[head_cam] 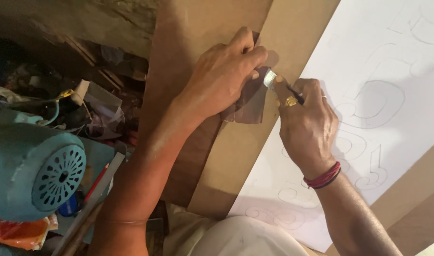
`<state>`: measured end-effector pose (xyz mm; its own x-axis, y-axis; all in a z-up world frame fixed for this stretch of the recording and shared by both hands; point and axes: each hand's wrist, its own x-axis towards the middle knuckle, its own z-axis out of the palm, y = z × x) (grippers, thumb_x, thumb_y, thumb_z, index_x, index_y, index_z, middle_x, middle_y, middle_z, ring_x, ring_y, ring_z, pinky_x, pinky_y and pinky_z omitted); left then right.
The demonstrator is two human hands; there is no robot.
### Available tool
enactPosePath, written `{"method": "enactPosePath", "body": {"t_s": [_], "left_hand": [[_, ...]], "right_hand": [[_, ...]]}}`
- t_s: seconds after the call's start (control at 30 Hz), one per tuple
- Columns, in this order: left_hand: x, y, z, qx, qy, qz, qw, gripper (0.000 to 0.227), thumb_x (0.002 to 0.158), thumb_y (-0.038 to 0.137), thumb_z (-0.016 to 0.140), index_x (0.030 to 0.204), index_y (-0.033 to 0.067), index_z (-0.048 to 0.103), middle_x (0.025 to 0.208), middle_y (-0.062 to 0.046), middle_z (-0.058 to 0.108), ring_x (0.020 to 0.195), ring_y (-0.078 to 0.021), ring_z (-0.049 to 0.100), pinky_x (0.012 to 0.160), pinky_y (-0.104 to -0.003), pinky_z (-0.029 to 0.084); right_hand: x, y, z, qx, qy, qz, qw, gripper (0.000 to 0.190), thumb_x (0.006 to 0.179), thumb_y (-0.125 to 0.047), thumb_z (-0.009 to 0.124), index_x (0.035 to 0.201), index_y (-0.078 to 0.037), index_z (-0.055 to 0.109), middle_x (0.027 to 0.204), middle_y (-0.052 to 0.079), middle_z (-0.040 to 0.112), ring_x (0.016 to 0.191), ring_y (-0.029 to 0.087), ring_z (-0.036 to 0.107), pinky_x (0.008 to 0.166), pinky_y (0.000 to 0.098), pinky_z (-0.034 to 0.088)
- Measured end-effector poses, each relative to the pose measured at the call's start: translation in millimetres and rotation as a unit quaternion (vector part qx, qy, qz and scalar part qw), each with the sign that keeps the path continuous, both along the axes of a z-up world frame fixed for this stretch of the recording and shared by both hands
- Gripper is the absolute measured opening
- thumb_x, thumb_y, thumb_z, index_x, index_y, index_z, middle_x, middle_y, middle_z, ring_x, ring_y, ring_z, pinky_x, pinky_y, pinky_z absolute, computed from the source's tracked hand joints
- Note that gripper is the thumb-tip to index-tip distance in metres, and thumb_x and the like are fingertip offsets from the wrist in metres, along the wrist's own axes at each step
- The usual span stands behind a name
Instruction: Cutting out lettering and numerical shapes from paper using a utility knife on a cardboard backing.
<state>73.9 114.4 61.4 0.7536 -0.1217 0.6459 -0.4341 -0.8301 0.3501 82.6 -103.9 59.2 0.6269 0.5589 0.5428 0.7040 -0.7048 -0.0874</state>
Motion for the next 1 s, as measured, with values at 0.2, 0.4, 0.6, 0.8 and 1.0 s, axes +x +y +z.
{"method": "enactPosePath", "body": {"t_s": [0.2,0.4,0.6,0.8,1.0], "left_hand": [[0,-1,4,-0.001,0.021,0.006,1.000,0.023,0.089,0.015,0.077,0.104,0.0044,0.063,0.100,-0.010,0.054,0.078,-0.0309,0.063,0.072,-0.049,0.050],[0,-1,-3,-0.018,0.021,-0.004,1.000,0.027,0.091,0.011,0.075,0.114,0.0103,0.062,0.109,-0.011,0.057,0.088,-0.0323,0.067,0.075,-0.049,0.052],[-26,-3,-25,-0.047,0.069,0.084,0.993,0.034,0.096,0.025,0.075,0.123,0.0095,0.061,0.125,-0.010,0.062,0.104,-0.0267,0.072,0.090,-0.043,0.057],[-182,30,-61,-0.275,0.051,0.117,0.953,0.027,0.094,0.003,0.073,0.120,0.0079,0.067,0.112,-0.009,0.070,0.105,-0.0230,0.071,0.092,-0.034,0.058],[-316,86,-125,-0.181,0.126,0.392,0.893,0.019,0.091,-0.001,0.072,0.109,0.0035,0.067,0.101,-0.011,0.067,0.088,-0.0256,0.068,0.074,-0.039,0.056]], "right_hand": [[-11,-2,1,-0.020,-0.005,0.020,1.000,0.018,0.095,-0.009,0.073,0.114,-0.009,0.076,0.110,0.006,0.060,0.092,0.026,0.064,0.071,0.0404,0.052],[-19,-15,0,-0.049,-0.004,0.058,0.997,0.016,0.093,-0.006,0.073,0.108,-0.010,0.077,0.115,0.011,0.066,0.092,0.028,0.068,0.071,0.0403,0.055],[-34,-59,-5,-0.001,0.217,0.115,0.969,0.031,0.094,-0.009,0.072,0.125,-0.004,0.073,0.113,0.016,0.063,0.082,0.027,0.064,0.069,0.0370,0.051],[56,-244,-189,0.178,0.400,0.092,0.894,0.049,0.101,-0.033,0.069,0.133,0.001,0.055,0.116,0.005,0.059,0.104,0.013,0.059,0.092,0.0245,0.048],[48,-305,-246,0.190,0.477,-0.068,0.855,0.051,0.100,-0.044,0.073,0.101,0.003,0.052,0.080,0.006,0.051,0.069,0.015,0.050,0.057,0.0260,0.040]]}}
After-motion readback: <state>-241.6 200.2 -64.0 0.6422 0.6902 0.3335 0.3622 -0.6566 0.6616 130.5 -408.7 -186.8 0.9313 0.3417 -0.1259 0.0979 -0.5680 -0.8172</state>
